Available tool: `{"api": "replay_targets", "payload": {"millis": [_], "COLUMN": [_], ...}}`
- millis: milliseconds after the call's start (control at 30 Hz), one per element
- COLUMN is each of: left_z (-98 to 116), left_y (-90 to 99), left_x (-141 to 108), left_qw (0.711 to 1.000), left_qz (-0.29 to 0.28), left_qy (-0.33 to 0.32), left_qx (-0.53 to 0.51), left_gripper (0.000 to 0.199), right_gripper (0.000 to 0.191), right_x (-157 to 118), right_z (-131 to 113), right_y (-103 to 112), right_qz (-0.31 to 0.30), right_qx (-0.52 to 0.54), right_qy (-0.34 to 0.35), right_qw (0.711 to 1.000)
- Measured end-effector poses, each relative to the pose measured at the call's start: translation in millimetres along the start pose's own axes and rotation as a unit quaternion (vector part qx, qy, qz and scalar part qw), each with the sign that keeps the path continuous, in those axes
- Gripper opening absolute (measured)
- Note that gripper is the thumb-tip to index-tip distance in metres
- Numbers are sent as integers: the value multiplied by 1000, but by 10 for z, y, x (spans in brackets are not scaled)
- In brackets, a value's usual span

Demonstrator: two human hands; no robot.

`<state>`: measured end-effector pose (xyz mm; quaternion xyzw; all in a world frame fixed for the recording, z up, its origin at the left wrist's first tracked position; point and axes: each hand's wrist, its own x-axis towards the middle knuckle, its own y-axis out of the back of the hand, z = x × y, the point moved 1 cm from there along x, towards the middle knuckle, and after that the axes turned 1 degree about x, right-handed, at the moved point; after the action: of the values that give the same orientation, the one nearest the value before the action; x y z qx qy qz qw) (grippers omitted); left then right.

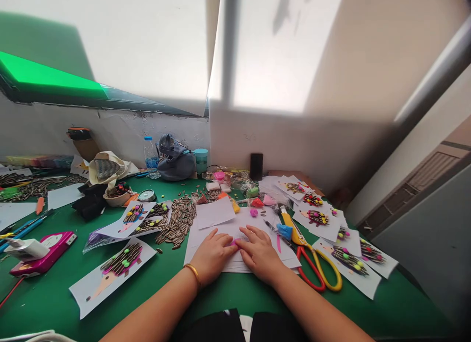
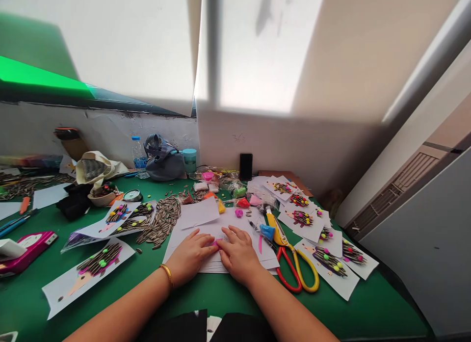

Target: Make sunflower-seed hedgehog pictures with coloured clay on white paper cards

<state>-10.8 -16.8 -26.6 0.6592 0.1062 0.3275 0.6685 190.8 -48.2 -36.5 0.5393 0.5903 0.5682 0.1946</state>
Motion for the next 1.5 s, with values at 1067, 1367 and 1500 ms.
{"api": "replay_targets", "payload": {"millis": [1067,1367,1500], "left_z": [-20,-19,-7], "left_y": [-11,-1,22], "left_x": [2,24,19], "left_qw": [999,997,997], "left_qz": [-12,-3,-5], "left_qy": [20,49,39], "left_qx": [-24,-61,-60], "left_gripper": [38,38,31], "right_gripper": [34,42,43], "right_x": [31,38,44], "right_z": [54,2,-14], "right_y": [-1,-8,-24], "right_qz": [-19,-66,-82], "right_qx": [39,3,-14], "right_qy": [-68,-56,-46], "right_qw": [997,996,996]}}
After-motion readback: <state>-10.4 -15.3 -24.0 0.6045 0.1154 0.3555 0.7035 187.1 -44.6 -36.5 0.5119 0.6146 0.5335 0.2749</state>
